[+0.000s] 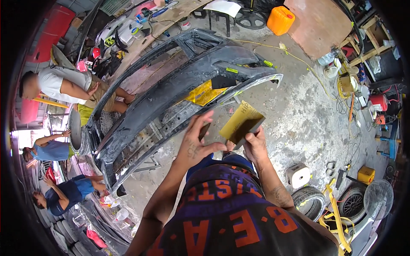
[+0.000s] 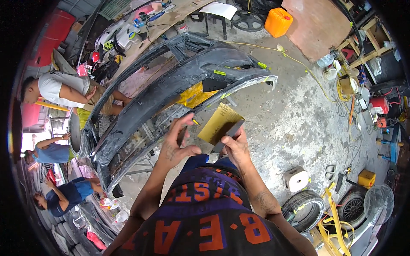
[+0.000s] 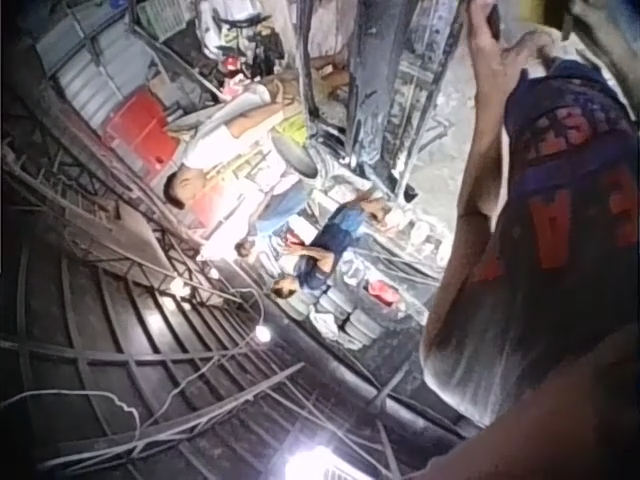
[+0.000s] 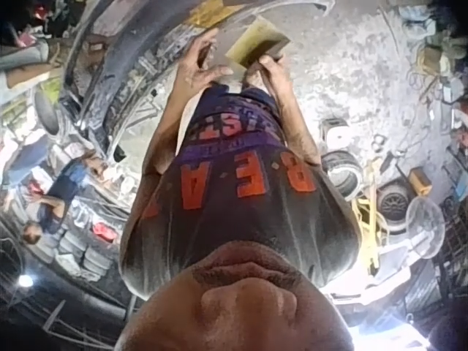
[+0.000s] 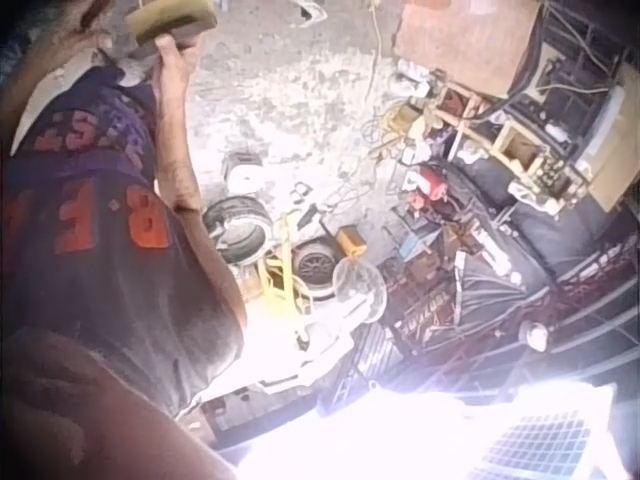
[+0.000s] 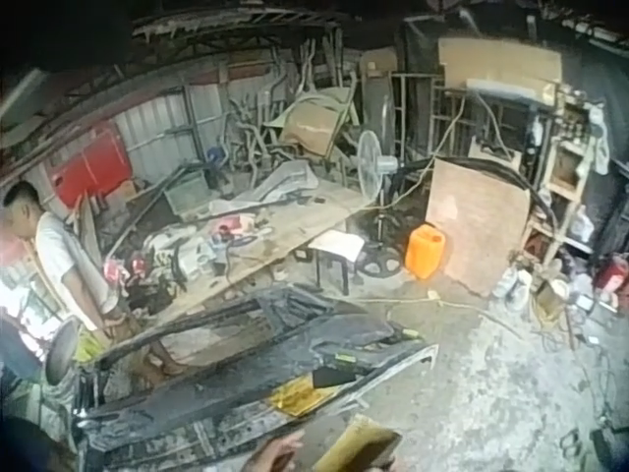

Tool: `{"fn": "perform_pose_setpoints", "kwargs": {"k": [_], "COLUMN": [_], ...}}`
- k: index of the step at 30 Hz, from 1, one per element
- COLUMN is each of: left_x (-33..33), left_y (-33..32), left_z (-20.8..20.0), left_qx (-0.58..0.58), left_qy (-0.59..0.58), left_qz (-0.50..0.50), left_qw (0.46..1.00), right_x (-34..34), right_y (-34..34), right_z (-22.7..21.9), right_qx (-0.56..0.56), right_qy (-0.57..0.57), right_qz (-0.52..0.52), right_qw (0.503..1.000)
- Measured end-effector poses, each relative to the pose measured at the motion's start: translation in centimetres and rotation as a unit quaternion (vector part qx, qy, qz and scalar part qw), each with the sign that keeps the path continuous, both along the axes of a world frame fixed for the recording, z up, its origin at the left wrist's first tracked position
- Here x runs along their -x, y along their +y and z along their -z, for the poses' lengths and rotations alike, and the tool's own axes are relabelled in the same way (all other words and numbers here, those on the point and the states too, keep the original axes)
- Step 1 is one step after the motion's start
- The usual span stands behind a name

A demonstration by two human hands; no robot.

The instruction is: Sanding and preparing a car bumper for repair or painting.

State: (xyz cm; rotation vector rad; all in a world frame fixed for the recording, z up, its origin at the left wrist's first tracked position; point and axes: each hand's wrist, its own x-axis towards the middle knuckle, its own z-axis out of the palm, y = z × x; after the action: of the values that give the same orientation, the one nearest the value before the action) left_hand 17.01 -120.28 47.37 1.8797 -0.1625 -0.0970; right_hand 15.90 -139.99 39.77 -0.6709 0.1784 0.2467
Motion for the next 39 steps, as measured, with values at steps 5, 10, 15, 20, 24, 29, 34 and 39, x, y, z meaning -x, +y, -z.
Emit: {"fn": "perform_pose_setpoints", "kwargs": {"k": [5, 10, 15, 20, 24, 29, 34, 39], "left_x": [0.7, 1.4, 2.3, 3.2, 3.7, 4.2, 4.0, 5.5], "left_y": [-1.3, 0.3, 1.8, 2.5, 2.9, 3.4, 3.7, 4.8], "left_z": [0.7, 3.0, 3.4, 3.0, 2.8, 3.5, 3.5, 3.1], "left_qx": [-0.037, -0.001, 0.019, 0.024, 0.064, 0.06, 0.053, 0.023], "left_qy": [0.122, 0.161, 0.158, 0.171, 0.165, 0.163, 0.162, 0.174], "left_qz": [-0.003, -0.07, -0.091, -0.099, -0.111, -0.12, -0.116, -0.139], "left_qw": [0.992, 0.984, 0.983, 0.98, 0.978, 0.978, 0.978, 0.975], "right_x": [-0.5, -0.9, -2.3, -2.6, -2.4, -2.1, -2.5, -3.0], "right_y": [2.2, 3.0, 2.5, 3.1, 3.8, 4.4, 4.0, 3.9], "right_z": [-0.7, -1.2, -1.6, -1.9, -2.1, -1.8, -2.2, -1.1], "right_qx": [0.148, 0.078, 0.196, 0.199, 0.201, 0.213, 0.206, 0.289], "right_qy": [0.0, 0.006, -0.001, 0.001, -0.004, -0.008, -0.016, -0.059], "right_qz": [-0.003, -0.002, -0.102, -0.11, -0.116, -0.104, -0.12, -0.169], "right_qw": [0.989, 0.997, 0.975, 0.974, 0.973, 0.972, 0.971, 0.941]}}
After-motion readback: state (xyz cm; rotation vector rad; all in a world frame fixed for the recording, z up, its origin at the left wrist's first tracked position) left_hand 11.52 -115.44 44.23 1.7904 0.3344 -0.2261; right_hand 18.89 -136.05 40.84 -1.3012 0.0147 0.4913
